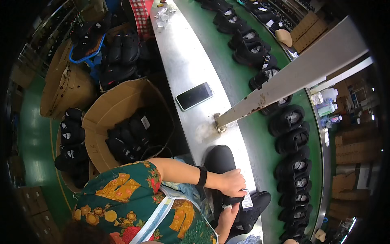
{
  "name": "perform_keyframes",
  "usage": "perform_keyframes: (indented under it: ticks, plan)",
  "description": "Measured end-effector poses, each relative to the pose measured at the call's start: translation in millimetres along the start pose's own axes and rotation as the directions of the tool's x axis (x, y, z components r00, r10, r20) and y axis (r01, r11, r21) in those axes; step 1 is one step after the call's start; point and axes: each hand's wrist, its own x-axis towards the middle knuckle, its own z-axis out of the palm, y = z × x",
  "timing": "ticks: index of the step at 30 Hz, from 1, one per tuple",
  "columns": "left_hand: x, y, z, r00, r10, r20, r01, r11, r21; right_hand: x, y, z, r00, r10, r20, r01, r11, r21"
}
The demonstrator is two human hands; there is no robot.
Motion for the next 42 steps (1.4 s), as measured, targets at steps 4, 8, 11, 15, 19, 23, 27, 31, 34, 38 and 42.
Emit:
perform_keyframes:
  ticks: [4, 8, 11, 15, 19, 23, 27, 31, 34, 38, 42]
  plan:
    - [1.6, -2.5, 8.5, 0.991, 0.056, -0.122, -0.057, 0.998, -0.006, 9.9, 19.8, -3.3, 0.993, 0.106, -0.057, -0.105, 0.994, 0.015]
    - [-4.4, 1.0, 1.0, 0.994, 0.083, -0.067, -0.088, 0.994, -0.067, -4.6, -21.8, 28.6, 0.99, -0.066, -0.128, -0.044, 0.71, -0.703]
    - [-5.1, 1.8, 9.7, 0.992, 0.088, -0.089, -0.096, 0.991, -0.093, -23.2, -48.2, 30.3, 0.985, -0.145, -0.097, -0.006, 0.527, -0.85]
    - [-3.0, 1.7, 7.7, 0.994, 0.085, -0.074, -0.089, 0.995, -0.05, -61.4, -80.4, -8.7, 0.993, 0.035, -0.116, -0.092, 0.841, -0.534]
    - [-1.0, 8.6, 1.1, 0.987, 0.157, -0.018, -0.158, 0.984, -0.088, -82.3, -61.5, -104.4, 0.798, -0.435, -0.416, 0.072, 0.756, -0.651]
    - [8.0, 14.4, 8.7, 0.95, 0.296, 0.098, -0.277, 0.946, -0.167, -78.1, -6.3, -167.3, 0.926, 0.145, -0.349, -0.175, 0.983, -0.057]
    - [5.0, 10.2, 0.3, 0.935, 0.354, 0.0, -0.353, 0.933, -0.071, -75.9, -15.2, -132.3, 0.989, -0.003, -0.15, -0.025, 0.982, -0.185]
    - [-54.0, -4.6, -15.4, 0.897, -0.037, -0.441, -0.098, 0.955, -0.28, -75.8, 4.4, -144.3, 0.977, 0.072, -0.2, -0.104, 0.982, -0.155]
    - [-100.2, -6.8, -22.9, 0.91, -0.414, 0.008, 0.362, 0.786, -0.501, -66.1, -0.9, -126.8, 0.987, -0.12, -0.108, 0.1, 0.979, -0.175]
    - [-114.0, 7.3, 9.4, 0.856, -0.411, 0.314, 0.516, 0.638, -0.572, -19.4, -33.5, -93.4, 0.984, -0.12, 0.134, 0.169, 0.87, -0.464]
    - [-111.6, 9.7, 5.3, 0.886, -0.434, 0.165, 0.441, 0.672, -0.596, 7.0, -10.3, -126.6, 0.99, -0.004, 0.138, 0.037, 0.972, -0.233]
